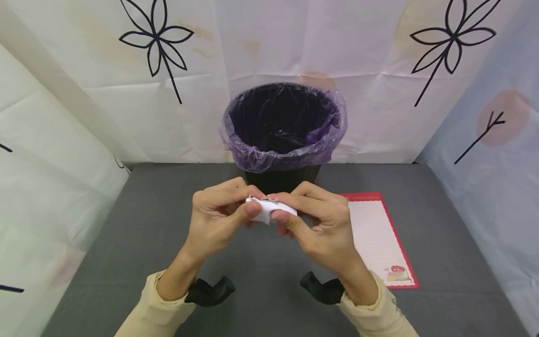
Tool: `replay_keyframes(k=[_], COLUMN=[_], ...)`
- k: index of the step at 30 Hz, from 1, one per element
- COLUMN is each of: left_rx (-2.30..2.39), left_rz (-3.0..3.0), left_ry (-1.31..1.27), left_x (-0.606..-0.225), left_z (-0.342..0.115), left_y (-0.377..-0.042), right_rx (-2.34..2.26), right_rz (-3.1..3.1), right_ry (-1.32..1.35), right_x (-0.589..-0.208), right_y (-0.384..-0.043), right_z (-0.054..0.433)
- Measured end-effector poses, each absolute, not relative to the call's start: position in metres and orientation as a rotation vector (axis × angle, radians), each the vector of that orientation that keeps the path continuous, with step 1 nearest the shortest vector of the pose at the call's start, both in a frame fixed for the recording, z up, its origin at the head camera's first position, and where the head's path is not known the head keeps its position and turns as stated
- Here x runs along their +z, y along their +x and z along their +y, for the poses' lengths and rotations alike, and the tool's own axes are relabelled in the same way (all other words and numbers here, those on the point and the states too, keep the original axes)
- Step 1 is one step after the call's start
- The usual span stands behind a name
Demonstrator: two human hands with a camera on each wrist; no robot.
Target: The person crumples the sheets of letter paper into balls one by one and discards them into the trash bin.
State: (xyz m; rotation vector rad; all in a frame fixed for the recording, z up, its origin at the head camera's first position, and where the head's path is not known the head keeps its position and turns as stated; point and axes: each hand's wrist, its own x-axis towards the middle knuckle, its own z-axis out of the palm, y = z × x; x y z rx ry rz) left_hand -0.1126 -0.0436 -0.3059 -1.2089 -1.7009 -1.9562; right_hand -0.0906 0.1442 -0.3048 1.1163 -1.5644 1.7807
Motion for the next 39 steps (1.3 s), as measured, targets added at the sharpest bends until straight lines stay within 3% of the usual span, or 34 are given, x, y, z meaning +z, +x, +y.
replay_keyframes(k=[18,26,29,35,39], left_rx=[-2.173,-1.992,-1.934,-2.016,-2.305], left_rz=[-1.695,-1.592,-1.633,-1.882,-1.871], left_ry=[-1.521,-1.736,-1.645,-1.083,-1.037], left_x=[-0.297,-0.291,-0.288,-0.290,-0.294], left_z=[-0.063,-0.063,-0.060,-0.057,-0.055], left_y=[-0.120,-0.124,-0.124,-0.114,-0.109], right_rx=[2.021,2.024,1.995,1.411,1.070], right_rz=[-1.475,-1.423,-1.372,-1.444,-1.510], right_ry=[1.258,1.356,1.298,1.022,0.911], right_x=[-0.304,-0.306,-0.304,-0.302,-0.304], right_y=[-0.092,-0.091,-0.090,-0.090,-0.093], right_z=[0.149,0.149,0.147,0.141,0.141])
